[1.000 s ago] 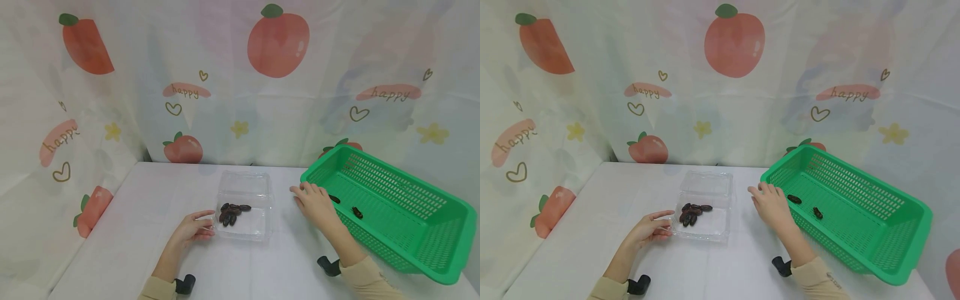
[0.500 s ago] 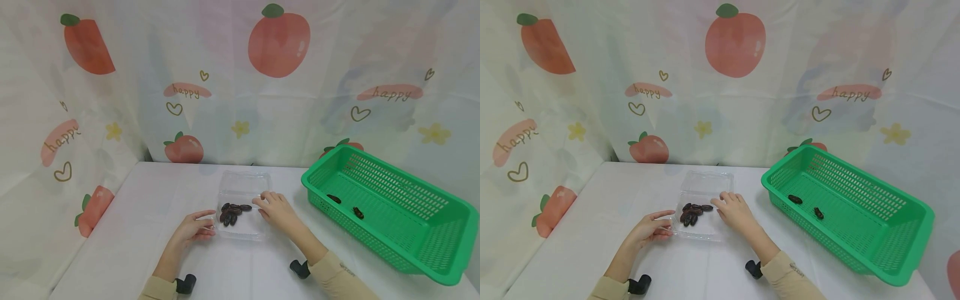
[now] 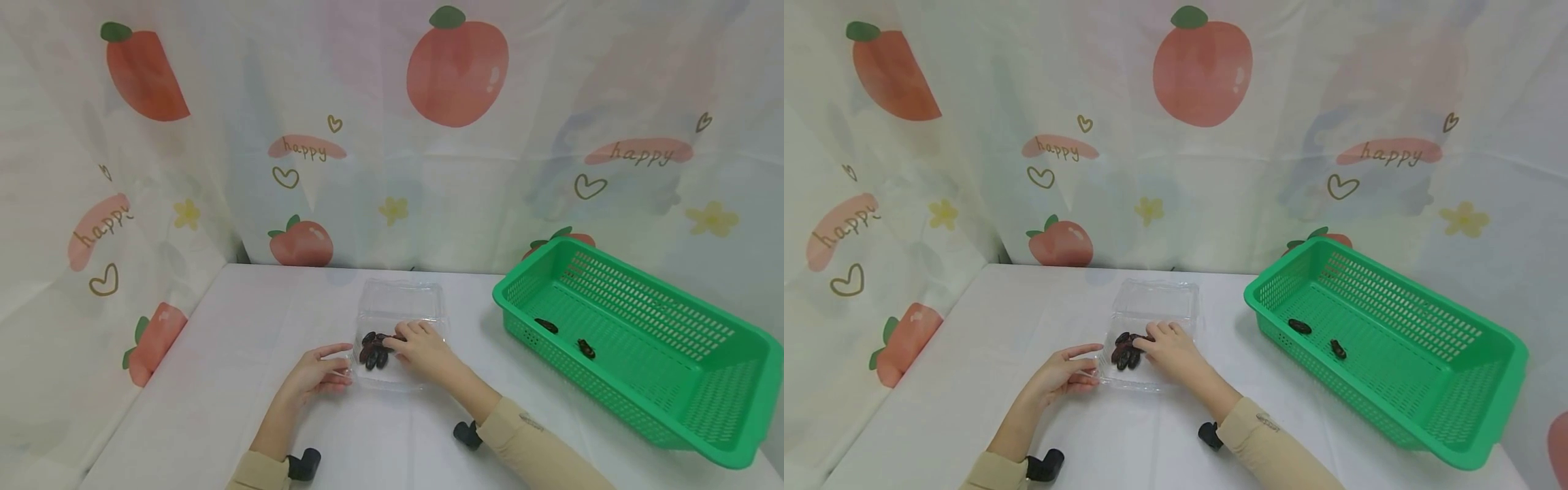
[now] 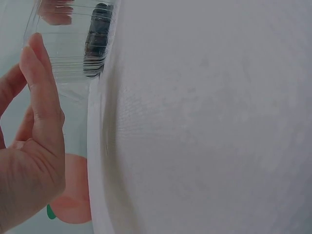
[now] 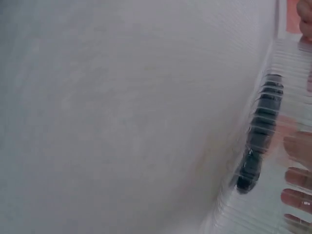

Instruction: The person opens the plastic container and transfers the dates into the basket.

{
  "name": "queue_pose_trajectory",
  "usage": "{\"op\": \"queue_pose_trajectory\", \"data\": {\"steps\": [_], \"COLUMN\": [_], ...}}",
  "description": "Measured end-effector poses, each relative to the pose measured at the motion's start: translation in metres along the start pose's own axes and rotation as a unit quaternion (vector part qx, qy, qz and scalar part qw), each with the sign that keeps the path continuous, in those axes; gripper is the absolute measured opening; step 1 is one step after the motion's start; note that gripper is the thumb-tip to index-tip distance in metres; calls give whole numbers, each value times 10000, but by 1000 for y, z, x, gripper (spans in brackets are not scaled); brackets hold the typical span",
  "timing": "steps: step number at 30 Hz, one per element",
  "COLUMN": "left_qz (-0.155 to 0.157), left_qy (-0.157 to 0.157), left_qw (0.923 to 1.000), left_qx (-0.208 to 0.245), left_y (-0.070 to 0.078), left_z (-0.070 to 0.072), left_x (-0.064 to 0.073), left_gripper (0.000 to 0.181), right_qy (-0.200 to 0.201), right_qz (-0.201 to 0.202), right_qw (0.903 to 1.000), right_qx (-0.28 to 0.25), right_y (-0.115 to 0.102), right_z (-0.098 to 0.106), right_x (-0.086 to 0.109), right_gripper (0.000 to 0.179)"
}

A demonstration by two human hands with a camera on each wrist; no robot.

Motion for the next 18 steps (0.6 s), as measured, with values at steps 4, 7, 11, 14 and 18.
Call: {"op": "queue_pose_trajectory", "data": {"steps": [4,7,11,14,18], "left_qz": [-5,27,40,40,49], "left_qy": [16,33,67,81,50], "left_qw": [10000,10000,10000,10000,10000], "left_qx": [6,16,-3,-28,6], "left_y": [-1,-1,-1,-1,-1], "left_z": [0,0,1,1,1], "left_x": [0,-1,-1,-1,-1], "left_gripper": [45,44,43,42,43], "right_qy": [-168,-266,-419,-576,-705], "right_qz": [91,102,140,167,153], "right_qw": [9998,9996,9990,9982,9974], "right_qx": [19,-13,-21,25,22], "right_y": [-3,-4,-5,-5,-5], "right_z": [-3,-3,-5,-7,-11], "right_x": [-2,-3,-4,-4,-4], "right_gripper": [27,28,30,32,35]}}
Point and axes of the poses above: each hand's wrist, its own x-axis away from the middle knuckle, its own z-axis out of the back of the hand, y = z × x, the point moved 3 cm from there along -x, towards the middle knuckle, and after that the axes turned 3 degrees about y, right-handed, at the moved point
